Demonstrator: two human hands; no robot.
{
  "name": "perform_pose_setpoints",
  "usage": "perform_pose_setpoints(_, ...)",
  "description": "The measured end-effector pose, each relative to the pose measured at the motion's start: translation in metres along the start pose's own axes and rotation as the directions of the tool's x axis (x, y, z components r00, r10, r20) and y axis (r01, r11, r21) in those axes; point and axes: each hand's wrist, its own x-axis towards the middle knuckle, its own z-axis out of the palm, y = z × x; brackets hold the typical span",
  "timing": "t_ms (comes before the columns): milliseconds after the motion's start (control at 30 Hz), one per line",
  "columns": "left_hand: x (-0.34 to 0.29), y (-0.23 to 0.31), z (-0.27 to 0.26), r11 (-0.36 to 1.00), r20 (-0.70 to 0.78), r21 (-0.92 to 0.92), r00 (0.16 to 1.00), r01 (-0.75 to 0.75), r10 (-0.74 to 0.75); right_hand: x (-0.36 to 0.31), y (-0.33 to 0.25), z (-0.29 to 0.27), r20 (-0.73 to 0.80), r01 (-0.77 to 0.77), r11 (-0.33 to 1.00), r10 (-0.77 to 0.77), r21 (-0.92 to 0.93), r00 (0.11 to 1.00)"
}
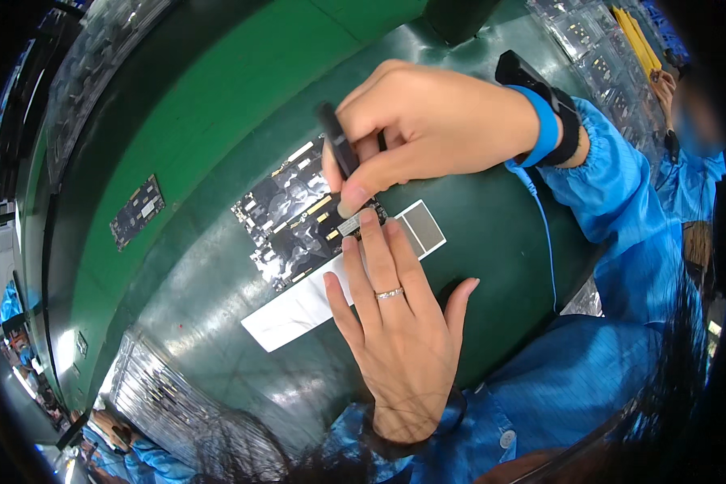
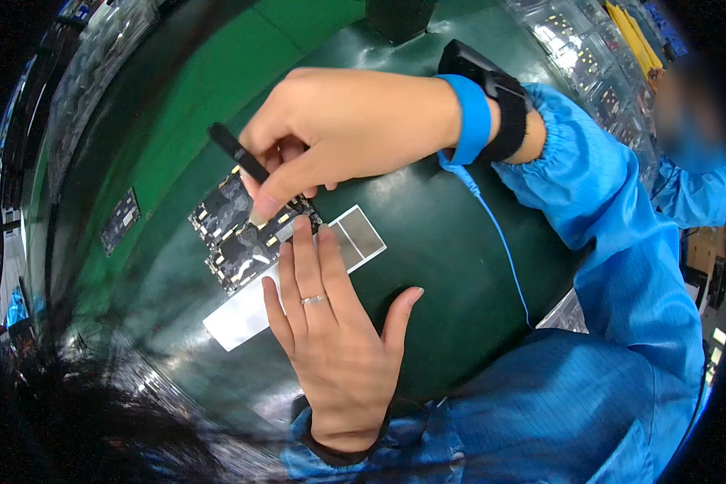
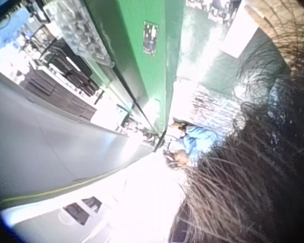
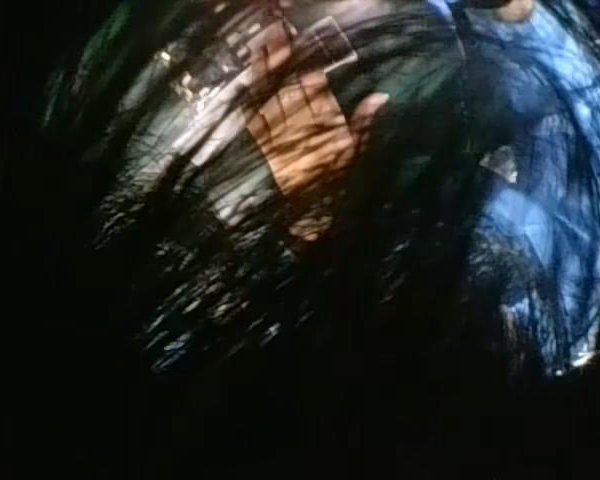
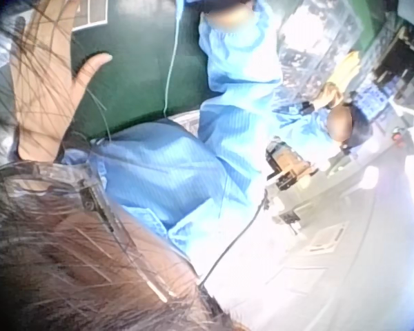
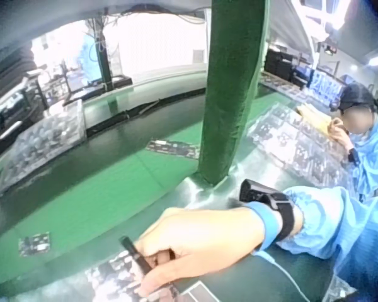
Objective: The worker uses a pointed tool to inspect and manipulate small components on electronic circuit boards on a production line.
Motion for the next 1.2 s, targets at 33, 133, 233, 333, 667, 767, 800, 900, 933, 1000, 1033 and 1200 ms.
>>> perform_pose_setpoints(33, 0.001, -0.002, 0.0, 1.0, 0.001, 0.005, 1.0, 0.015, -0.015, -0.003, -0.003, -0.004, -0.036, 0.001, 1.0, -0.002, -0.025, 0.999)
perform_pose_setpoints(133, -0.003, -0.012, -0.009, 1.0, -0.015, 0.019, 1.0, 0.0, 0.0, -0.013, -0.013, 0.001, -0.095, -0.023, 0.999, 0.02, -0.03, 0.995)
perform_pose_setpoints(233, -0.017, -0.014, -0.021, 0.998, -0.015, 0.056, 1.0, 0.003, -0.002, -0.024, -0.011, 0.017, -0.077, -0.101, 0.995, 0.103, 0.026, 0.992)
perform_pose_setpoints(333, -0.029, -0.004, -0.019, 0.999, 0.09, -0.043, 0.996, -0.011, 0.015, -0.032, 0.001, 0.026, -0.085, -0.057, 0.998, 0.059, 0.025, 0.995)
perform_pose_setpoints(667, -0.027, -0.004, -0.006, 1.0, 0.086, 0.009, 0.996, 0.011, -0.012, -0.033, 0.009, 0.031, -0.097, -0.053, 0.998, 0.054, 0.015, 0.994)
perform_pose_setpoints(767, -0.024, -0.009, -0.01, 1.0, 0.087, -0.002, 0.996, -0.006, 0.006, -0.021, 0.005, 0.031, -0.161, -0.089, 0.979, 0.12, 0.186, 0.98)
perform_pose_setpoints(800, -0.023, -0.011, -0.011, 1.0, 0.082, 0.007, 0.997, -0.006, 0.005, -0.015, 0.004, 0.032, -0.208, -0.121, 0.929, 0.203, 0.349, 0.957)
perform_pose_setpoints(900, -0.017, -0.013, -0.016, 1.0, 0.065, 0.002, 0.998, -0.007, 0.007, 0.013, 0.014, 0.03, -0.289, -0.023, 0.941, 0.127, 0.338, 0.949)
perform_pose_setpoints(933, -0.014, -0.013, -0.019, 1.0, 0.056, -0.012, 0.998, -0.007, 0.007, 0.02, 0.017, 0.031, -0.29, -0.023, 0.964, 0.102, 0.264, 0.952)
perform_pose_setpoints(1000, -0.008, -0.01, -0.022, 1.0, 0.021, 0.015, 1.0, -0.011, 0.011, 0.026, 0.02, 0.031, -0.274, -0.005, 0.991, 0.04, 0.13, 0.961)
perform_pose_setpoints(1033, -0.004, -0.01, -0.023, 0.999, -0.025, 0.031, 0.999, -0.019, 0.02, 0.028, 0.021, 0.031, -0.248, -0.033, 0.997, 0.048, 0.063, 0.968)
perform_pose_setpoints(1200, 0.017, -0.025, -0.013, 1.0, -0.109, 0.022, 0.994, -0.018, 0.021, 0.035, 0.019, 0.032, -0.235, -0.069, 0.988, 0.1, 0.137, 0.967)
